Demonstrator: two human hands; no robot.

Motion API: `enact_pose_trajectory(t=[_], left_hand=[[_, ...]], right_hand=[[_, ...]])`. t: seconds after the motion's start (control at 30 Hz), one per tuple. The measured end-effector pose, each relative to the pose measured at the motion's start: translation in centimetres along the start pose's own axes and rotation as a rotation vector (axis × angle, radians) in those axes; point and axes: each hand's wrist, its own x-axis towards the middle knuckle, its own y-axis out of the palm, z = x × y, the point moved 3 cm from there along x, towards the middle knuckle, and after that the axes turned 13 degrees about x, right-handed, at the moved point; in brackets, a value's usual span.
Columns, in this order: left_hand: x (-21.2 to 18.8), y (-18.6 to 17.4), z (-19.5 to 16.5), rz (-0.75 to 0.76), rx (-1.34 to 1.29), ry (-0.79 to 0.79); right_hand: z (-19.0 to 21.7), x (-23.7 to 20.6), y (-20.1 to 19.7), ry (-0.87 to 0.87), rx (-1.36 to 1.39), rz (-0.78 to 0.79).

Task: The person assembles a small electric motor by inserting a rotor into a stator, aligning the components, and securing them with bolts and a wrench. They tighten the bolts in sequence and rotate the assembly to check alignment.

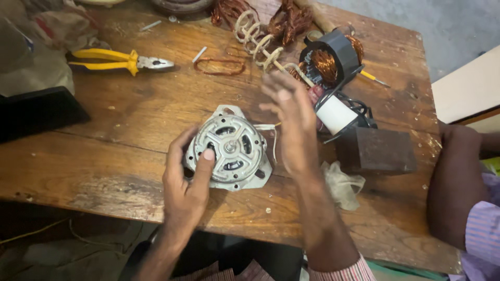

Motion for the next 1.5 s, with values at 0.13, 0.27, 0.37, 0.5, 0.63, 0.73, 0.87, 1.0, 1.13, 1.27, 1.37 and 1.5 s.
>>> enact_pose_trajectory(t=[0.13, 0.27, 0.37, 0.5, 0.63, 0.73, 0.87, 1.0, 1.13, 1.27, 1.37, 1.5], left_hand=[[0.2, -0.3, -0.3, -0.023, -0.002, 0.002], [0.3, -0.2, -0.2, -0.023, -0.076, -0.036], [0.3, -0.1, -0.3, -0.055, -0.05, 0.001], [0.4, 0.0, -0.3, -0.069, -0.073, -0.025], [0.9, -0.3, 0.1, -0.015, -0.064, -0.04], [1.5, -0.5, 0.6, 0.02, -0.069, -0.049], [1.6, 0.0, 0.8, 0.01, -0.122, -0.105], [1.9, 0.3, 0.6, -0.015, -0.105, -0.114], [2.3, 0.3, 0.7, 0.007, -0.141, -0.123], [3.4, -0.3, 1.5, 0.109, -0.283, -0.17], [3.7, -0.3, 1.9, 0.115, -0.278, -0.137], [3.1, -0.1, 2.3, 0.056, -0.296, -0.073]], right_hand=[[4.1, 0.3, 1.0, 0.018, 0.259, 0.085], [3.9, 1.5, 3.5, 0.015, 0.382, 0.257], [0.5, 2.0, 5.2, 0.14, 0.201, 0.228], [-0.6, 1.3, 3.7, 0.145, 0.353, 0.194], [-0.3, 0.1, 2.5, 0.095, 0.142, 0.289], [-1.2, -0.3, 1.6, 0.212, -0.075, 0.308], [-3.2, -0.6, 0.6, 0.316, -0.044, 0.297], [-4.6, -0.6, -0.5, 0.409, 0.038, 0.307], [-4.8, -0.7, -1.3, 0.403, 0.098, 0.318], [-4.6, -0.9, -1.4, 0.397, 0.062, 0.351], [-4.5, -0.9, -1.3, 0.393, 0.03, 0.297], [-4.5, -0.9, -1.0, 0.417, 0.086, 0.254]])
